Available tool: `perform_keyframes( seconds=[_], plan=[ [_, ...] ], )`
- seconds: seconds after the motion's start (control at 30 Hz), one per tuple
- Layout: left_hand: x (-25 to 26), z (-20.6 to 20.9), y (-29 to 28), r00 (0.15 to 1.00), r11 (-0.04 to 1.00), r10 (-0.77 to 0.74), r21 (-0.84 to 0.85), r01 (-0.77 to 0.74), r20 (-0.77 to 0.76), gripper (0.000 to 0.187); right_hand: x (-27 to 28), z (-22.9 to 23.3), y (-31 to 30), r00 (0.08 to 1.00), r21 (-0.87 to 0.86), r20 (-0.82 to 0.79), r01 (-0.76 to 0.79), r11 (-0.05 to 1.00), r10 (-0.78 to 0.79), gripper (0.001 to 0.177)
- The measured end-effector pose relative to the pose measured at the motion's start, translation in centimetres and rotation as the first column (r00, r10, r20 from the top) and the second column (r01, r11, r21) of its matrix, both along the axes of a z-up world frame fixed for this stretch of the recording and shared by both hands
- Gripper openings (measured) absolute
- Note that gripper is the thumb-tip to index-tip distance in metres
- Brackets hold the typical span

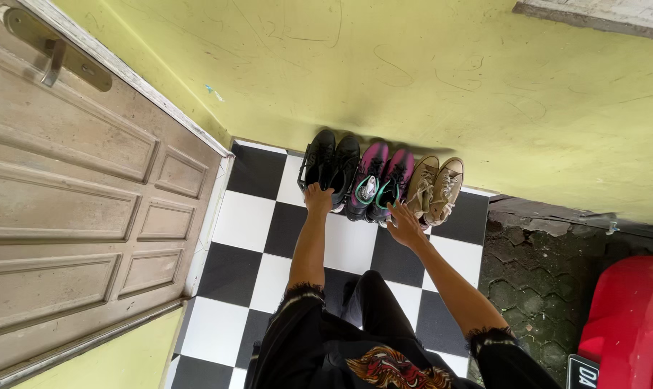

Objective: The person sits on a checkered floor and removes the shoelaces from a pair of black shoes. They pull the laces out of the eyelets one at a time, starting with the right shoe and then the left, leaving the shoes unlaced on the floor.

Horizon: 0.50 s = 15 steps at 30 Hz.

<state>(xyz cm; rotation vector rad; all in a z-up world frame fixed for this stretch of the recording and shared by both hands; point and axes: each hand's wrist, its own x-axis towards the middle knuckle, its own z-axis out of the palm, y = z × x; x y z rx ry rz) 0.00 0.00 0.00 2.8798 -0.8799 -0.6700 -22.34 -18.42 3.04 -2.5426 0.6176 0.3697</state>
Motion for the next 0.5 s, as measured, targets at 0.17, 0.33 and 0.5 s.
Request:
perform_keyframes(
  seconds=[0.17, 0.33, 0.5],
  plan=[
    [0.1, -0.2, -0.5, 0.996, 0.997, -0.059, 0.06, 0.056, 0.063, 0.039, -1.2, -0.4, 0.5, 0.999, 0.04, 0.034, 0.002, 0.999, -0.003, 0.067],
    [1.3, -1.7, -1.3, 0.99, 0.989, -0.094, 0.124, 0.081, 0.102, 0.029, 0.5, -2.4, 1.6, 0.998, 0.029, 0.049, -0.035, 0.999, 0.034, 0.057],
    [2.3, -5.1, 0.0, 0.905, 0.968, -0.142, -0.134, 0.211, 0.402, 0.019, 2.6, -6.0, 1.9, 0.991, 0.01, 0.126, -0.048, 0.999, 0.046, 0.053]
  ],
)
